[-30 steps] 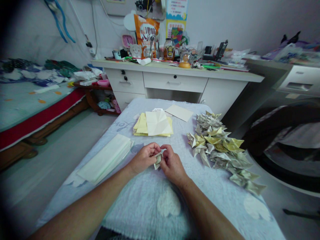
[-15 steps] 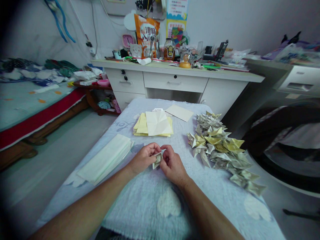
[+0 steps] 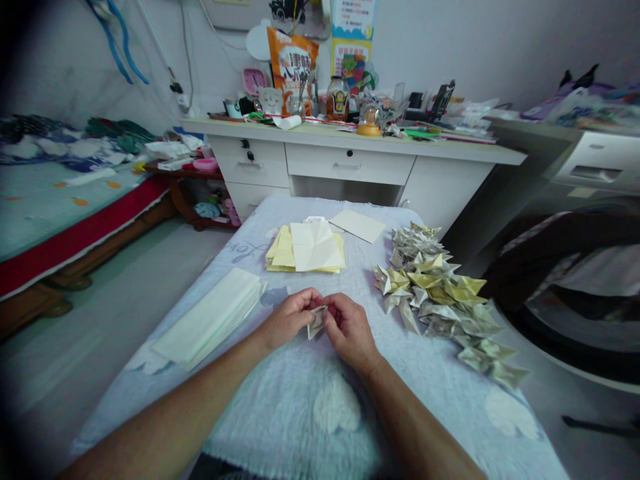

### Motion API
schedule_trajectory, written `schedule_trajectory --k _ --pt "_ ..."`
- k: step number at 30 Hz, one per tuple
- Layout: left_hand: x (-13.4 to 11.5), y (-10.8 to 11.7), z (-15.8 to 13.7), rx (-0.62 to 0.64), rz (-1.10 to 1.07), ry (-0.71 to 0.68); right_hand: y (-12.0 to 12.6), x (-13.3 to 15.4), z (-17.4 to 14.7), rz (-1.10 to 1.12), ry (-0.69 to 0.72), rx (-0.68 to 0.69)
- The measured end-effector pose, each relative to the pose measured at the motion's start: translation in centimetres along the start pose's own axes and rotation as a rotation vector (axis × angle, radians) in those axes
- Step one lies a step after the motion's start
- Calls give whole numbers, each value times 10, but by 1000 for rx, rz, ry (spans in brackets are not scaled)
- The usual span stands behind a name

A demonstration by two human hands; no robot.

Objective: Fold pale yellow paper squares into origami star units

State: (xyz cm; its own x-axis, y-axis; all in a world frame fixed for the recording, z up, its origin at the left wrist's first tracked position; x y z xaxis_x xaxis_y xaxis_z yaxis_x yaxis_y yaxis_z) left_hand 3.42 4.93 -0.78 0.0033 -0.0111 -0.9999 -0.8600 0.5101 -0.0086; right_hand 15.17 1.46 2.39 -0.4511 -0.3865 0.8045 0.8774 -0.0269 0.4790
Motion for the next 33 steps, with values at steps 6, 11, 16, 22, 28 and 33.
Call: schedule_trajectory --k 6,11,16,22,28,33 --pt "-5 0 -3 -8 119 -15 11 -3 0 -40 -19 -68" --pt "-11 3 -5 -32 182 -16 48 -18 1 -45 -89 -324" --pt "-10 3 -4 -30 192 -12 88 -28 -2 -68 -151 -592" --pt "-7 4 -5 -24 228 27 125 -33 -9 -312 -207 -867" --pt "-6 3 -5 -17 248 21 145 -47 -11 -508 -386 -892" --pt "-6 3 -5 -10 263 23 155 -52 -10 -703 -466 -835"
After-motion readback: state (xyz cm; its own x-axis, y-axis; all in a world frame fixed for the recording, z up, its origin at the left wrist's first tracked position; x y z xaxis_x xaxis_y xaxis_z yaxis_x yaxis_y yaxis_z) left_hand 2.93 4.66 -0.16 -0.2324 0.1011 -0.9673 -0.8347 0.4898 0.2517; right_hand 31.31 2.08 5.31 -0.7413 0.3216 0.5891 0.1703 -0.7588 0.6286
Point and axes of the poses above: each hand's wrist, its own z-axis towards the middle knuckle, its own y-axis out of the back of the hand, x = y × z, the point moved 6 cm from there along z, towards the middle knuckle
